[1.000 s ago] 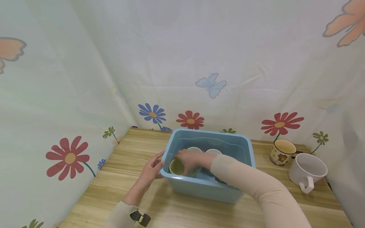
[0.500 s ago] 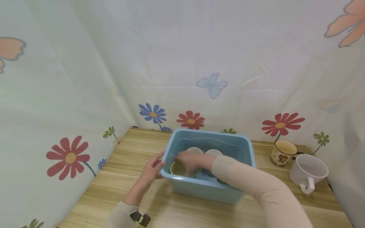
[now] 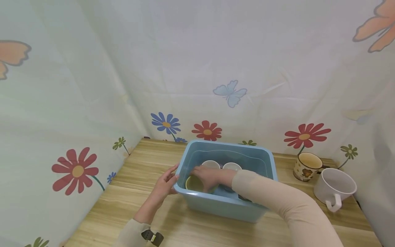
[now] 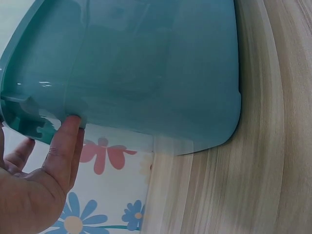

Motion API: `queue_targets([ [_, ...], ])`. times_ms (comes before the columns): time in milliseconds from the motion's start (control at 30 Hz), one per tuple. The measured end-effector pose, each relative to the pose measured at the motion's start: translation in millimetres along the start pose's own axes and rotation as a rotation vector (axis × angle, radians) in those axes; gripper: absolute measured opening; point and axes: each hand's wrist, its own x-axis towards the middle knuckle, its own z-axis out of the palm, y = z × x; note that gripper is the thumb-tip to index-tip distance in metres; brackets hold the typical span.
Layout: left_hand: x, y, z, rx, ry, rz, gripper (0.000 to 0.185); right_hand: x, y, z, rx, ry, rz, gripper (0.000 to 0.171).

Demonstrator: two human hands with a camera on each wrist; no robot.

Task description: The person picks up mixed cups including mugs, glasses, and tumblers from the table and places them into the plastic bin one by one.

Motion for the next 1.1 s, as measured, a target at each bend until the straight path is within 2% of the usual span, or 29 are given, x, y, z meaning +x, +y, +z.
queue_targets([
  [267, 0.4, -1.3, 0.0, 0.001, 0.0, -0.004, 0.053, 1, 3, 2, 0.047, -0.017, -0.016, 0.092],
  [333, 0.0, -1.2, 0.3, -0.003, 0.0, -0.004, 0.053, 6, 14, 10, 0.063, -0.014, -0.04, 0.094],
  [500, 0.3, -2.0, 0.9, -0.011, -0.006, -0.006, 0.053, 28, 57, 41, 0.018, 0.005, -0.107, 0.099],
  [567, 0.5, -1.9, 1.1, -0.009, -0.007, -0.006, 0.054, 32, 63, 45, 0.002, -0.001, -0.118, 0.1],
  [900, 2.1, -0.5, 0.7, -0.005, -0.013, -0.001, 0.053, 7, 15, 4, 0.042, -0.127, -0.033, 0.101],
  [1000, 1.7, -0.6, -0.1, -0.007, -0.005, -0.007, 0.053, 2, 11, -4, 0.036, -0.13, -0.016, 0.101],
  [1100, 1.0, -0.7, -0.7, -0.006, -0.004, -0.01, 0.053, -3, 13, -11, 0.074, -0.118, 0.013, 0.094],
])
